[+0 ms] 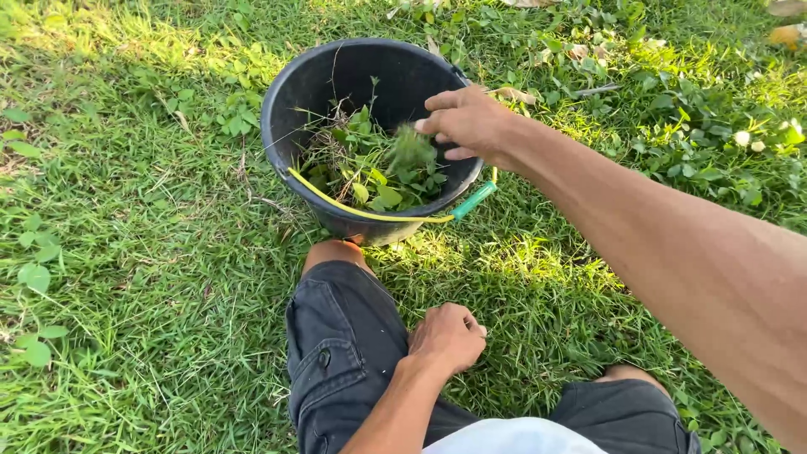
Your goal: Pulling weeds from the grass and putting them into a black bucket.
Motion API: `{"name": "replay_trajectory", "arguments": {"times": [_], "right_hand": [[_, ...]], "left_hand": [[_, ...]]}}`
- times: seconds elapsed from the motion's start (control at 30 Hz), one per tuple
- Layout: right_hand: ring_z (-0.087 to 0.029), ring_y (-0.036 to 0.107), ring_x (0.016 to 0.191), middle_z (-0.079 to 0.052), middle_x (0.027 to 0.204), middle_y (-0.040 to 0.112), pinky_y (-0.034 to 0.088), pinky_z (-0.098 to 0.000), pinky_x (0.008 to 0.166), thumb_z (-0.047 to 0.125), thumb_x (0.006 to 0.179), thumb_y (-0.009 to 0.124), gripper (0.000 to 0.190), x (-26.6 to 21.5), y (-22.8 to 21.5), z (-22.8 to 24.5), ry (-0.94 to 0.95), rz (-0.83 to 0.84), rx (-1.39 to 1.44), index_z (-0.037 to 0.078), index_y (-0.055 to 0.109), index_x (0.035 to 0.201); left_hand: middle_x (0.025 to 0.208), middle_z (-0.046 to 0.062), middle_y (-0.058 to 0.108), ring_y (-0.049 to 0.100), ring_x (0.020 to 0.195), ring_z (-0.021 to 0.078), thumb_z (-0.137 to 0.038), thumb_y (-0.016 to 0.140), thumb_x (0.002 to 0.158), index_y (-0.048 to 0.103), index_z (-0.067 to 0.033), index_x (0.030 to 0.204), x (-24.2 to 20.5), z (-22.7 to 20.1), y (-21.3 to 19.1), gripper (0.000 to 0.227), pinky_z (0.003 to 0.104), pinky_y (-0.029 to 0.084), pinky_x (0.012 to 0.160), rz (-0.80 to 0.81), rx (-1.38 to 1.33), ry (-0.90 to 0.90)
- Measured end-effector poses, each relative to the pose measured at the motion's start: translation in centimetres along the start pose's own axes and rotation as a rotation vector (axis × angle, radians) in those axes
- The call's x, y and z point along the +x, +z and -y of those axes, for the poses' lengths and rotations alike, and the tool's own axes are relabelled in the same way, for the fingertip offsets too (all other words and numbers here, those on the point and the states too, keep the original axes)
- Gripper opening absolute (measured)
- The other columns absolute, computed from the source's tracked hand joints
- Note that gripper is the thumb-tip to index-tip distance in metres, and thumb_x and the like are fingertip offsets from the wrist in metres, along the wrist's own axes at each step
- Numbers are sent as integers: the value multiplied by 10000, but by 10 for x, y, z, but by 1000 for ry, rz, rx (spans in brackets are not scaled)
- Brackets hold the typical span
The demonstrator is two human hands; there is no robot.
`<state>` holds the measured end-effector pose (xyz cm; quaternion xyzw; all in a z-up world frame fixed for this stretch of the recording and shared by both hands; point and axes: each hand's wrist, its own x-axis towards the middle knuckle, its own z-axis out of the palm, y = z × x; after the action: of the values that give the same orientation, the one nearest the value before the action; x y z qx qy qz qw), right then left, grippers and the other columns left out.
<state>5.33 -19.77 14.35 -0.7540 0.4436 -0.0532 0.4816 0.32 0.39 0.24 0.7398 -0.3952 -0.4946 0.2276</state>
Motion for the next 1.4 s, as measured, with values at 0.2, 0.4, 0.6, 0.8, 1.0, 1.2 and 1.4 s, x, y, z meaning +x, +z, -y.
{"name": "replay_trajectory", "arguments": {"times": [0.2,0.4,0.6,0.8,1.0,1.2,1.4], "right_hand": [[-223,721,1045,-109,1290,694,617,-366,896,133,939,592,384,-20,-50,-37,-93,-227,302,56,654,1310],[-166,692,913,-68,1039,679,609,-319,869,123,1005,611,135,-18,-125,-189,191,-495,687,49,661,1107],[-178,667,884,-73,1005,667,607,-343,814,118,1046,508,136,-15,-107,-345,543,-520,742,47,615,1091],[-230,726,1029,-151,1118,703,588,-352,911,78,1060,506,142,18,-72,-418,662,-460,1015,1,608,1121],[-270,752,1068,-220,1204,723,604,-355,907,226,1074,503,311,68,-51,-459,905,-411,1418,-43,631,1164],[-242,780,932,-163,1062,768,669,-359,821,518,1014,606,574,59,-33,-389,1156,-575,1397,-44,646,1118],[-137,737,759,-26,918,761,603,-303,676,571,947,663,518,126,-50,-532,1291,-537,1605,58,712,1004]], "left_hand": [[1135,142,745,689,1102,372,-337,675,884,789,-158,1042,-1,-1,0,264,451,528,1011,8,5,-2],[1130,168,731,679,1101,387,-332,677,885,790,-156,1047,7,2,7,264,466,521,1006,4,84,13],[1029,156,803,755,1026,347,-281,633,874,784,-191,1031,8,-2,6,235,453,560,943,29,30,-53],[1087,159,755,685,1076,379,-353,679,886,782,-174,1000,9,-3,9,236,472,535,947,-9,92,-54],[1093,193,746,687,1069,399,-307,668,880,801,-178,963,14,-1,8,203,481,535,956,-38,62,-66],[1046,196,748,696,1030,402,-327,672,892,799,-172,968,18,-8,3,215,484,543,928,-18,57,-116],[1001,170,767,710,1006,376,-298,665,880,800,-181,982,27,-16,5,206,466,545,923,38,82,-156]]}}
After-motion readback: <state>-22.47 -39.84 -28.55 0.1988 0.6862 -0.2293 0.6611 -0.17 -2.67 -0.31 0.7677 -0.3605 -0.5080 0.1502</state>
